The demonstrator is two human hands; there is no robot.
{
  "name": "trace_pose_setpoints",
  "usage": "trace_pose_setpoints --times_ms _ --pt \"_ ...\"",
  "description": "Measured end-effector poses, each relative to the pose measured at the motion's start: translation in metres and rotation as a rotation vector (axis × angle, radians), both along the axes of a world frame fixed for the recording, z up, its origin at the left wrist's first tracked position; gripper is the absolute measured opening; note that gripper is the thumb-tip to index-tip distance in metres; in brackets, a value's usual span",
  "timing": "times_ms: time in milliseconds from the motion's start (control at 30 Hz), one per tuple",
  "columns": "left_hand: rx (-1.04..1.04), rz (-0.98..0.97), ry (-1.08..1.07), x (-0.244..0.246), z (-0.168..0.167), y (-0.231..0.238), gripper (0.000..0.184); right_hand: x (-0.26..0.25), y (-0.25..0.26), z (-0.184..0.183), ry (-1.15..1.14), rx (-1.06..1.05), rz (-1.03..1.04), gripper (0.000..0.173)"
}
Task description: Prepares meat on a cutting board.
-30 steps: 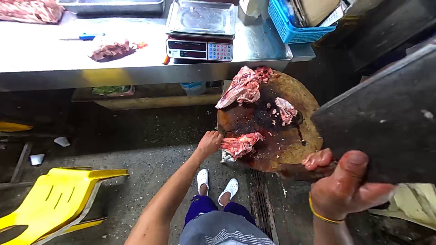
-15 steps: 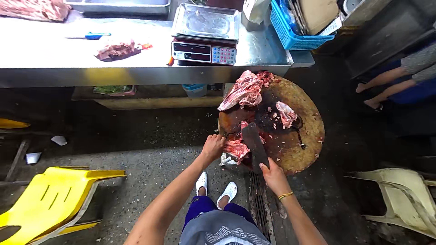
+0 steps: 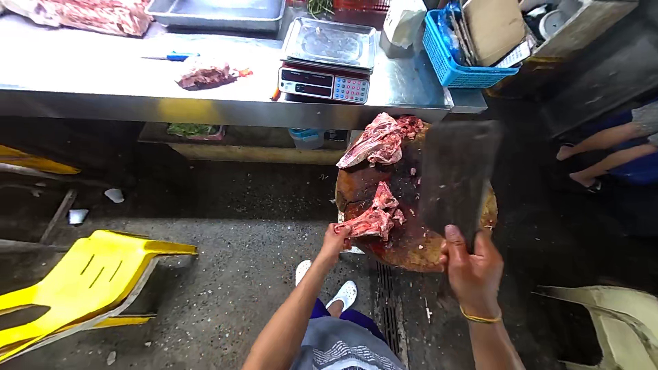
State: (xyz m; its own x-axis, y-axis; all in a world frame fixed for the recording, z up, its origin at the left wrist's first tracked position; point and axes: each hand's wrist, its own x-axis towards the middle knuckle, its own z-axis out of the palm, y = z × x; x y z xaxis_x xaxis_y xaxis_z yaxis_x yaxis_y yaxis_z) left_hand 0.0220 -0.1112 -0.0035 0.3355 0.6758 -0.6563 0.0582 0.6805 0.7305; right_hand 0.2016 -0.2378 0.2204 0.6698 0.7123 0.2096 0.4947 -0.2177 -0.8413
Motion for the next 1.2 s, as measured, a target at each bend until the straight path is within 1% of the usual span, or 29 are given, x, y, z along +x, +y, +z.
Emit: trace_pose_setpoints --times_ms 67,167,233,300,333,367,400,433,467,533,567,633,700,800,867,967,1033,1067,1100,1133,1167,1200 --pt "0.037 -0.019 0.032 0.007 0.002 -0.012 0.040 -0.011 0.009 0.041 -0.013 0.270 0.030 0.022" --pt "0.098 0.000 0.059 0.018 0.001 -0.023 0.038 -0.022 0.023 0.084 -0.030 0.615 0.110 0.016" --pt "0.106 0.029 0.091 0.023 0.001 -0.023 0.042 -0.026 0.032 0.093 -0.021 0.763 0.173 0.015" --pt "0.107 0.029 0.095 0.024 0.001 -0.021 0.043 -0.029 0.030 0.079 -0.052 0.759 0.179 0.014" --pt "0.108 0.024 0.095 0.024 0.002 -0.019 0.044 -0.030 0.025 0.061 -0.085 0.690 0.157 0.013" --pt "0.106 0.016 0.095 0.024 0.004 -0.016 0.045 -0.030 0.018 0.035 -0.131 0.579 0.125 0.015" --pt "0.102 0.006 0.095 0.022 0.006 -0.010 0.047 -0.028 0.010 0.004 -0.194 0.418 0.094 0.021" --pt "0.096 -0.007 0.102 0.021 0.007 -0.004 0.049 -0.027 0.001 -0.028 -0.254 0.204 0.074 0.031" --pt "0.091 -0.019 0.109 0.020 0.009 0.001 0.051 -0.026 -0.006 -0.055 -0.301 -0.067 0.073 0.037" --pt "0.088 -0.035 0.132 0.022 0.013 0.011 0.056 -0.021 -0.008 -0.092 -0.296 -0.602 0.134 0.042" --pt "0.097 -0.043 0.149 0.025 0.015 0.015 0.058 -0.018 -0.007 -0.101 -0.280 -0.745 0.153 0.042" --pt "0.113 -0.070 0.183 0.026 0.012 0.022 0.064 -0.015 -0.006 -0.107 -0.235 -0.782 0.140 0.041" --pt "0.136 -0.065 0.162 0.026 0.002 0.020 0.064 -0.013 -0.005 -0.097 -0.172 -0.722 0.095 0.040" --pt "0.163 -0.032 0.124 0.027 0.003 0.021 0.061 -0.013 0.006 -0.059 -0.112 -0.428 0.056 0.043" --pt "0.174 -0.024 0.139 0.029 0.004 0.021 0.061 -0.020 0.019 -0.013 -0.090 -0.130 0.039 0.041" --pt "0.185 -0.016 0.147 0.032 0.004 0.020 0.061 -0.033 0.043 0.070 -0.131 0.444 0.061 0.027" --pt "0.178 -0.017 0.151 0.033 0.005 0.021 0.063 -0.036 0.055 0.109 -0.126 0.745 0.127 0.017" --pt "0.171 -0.016 0.147 0.033 0.004 0.021 0.063 -0.039 0.057 0.113 -0.114 0.817 0.149 0.016" --pt "0.164 -0.015 0.143 0.032 0.002 0.020 0.064 -0.043 0.054 0.104 -0.102 0.814 0.152 0.019" --pt "0.156 -0.018 0.147 0.032 0.000 0.020 0.064 -0.047 0.045 0.077 -0.100 0.733 0.132 0.021" --pt "0.149 -0.023 0.150 0.032 -0.001 0.020 0.064 -0.049 0.030 0.035 -0.142 0.549 0.086 0.023" --pt "0.141 -0.026 0.146 0.032 -0.001 0.021 0.064 -0.049 0.009 -0.015 -0.214 0.240 0.041 0.028"
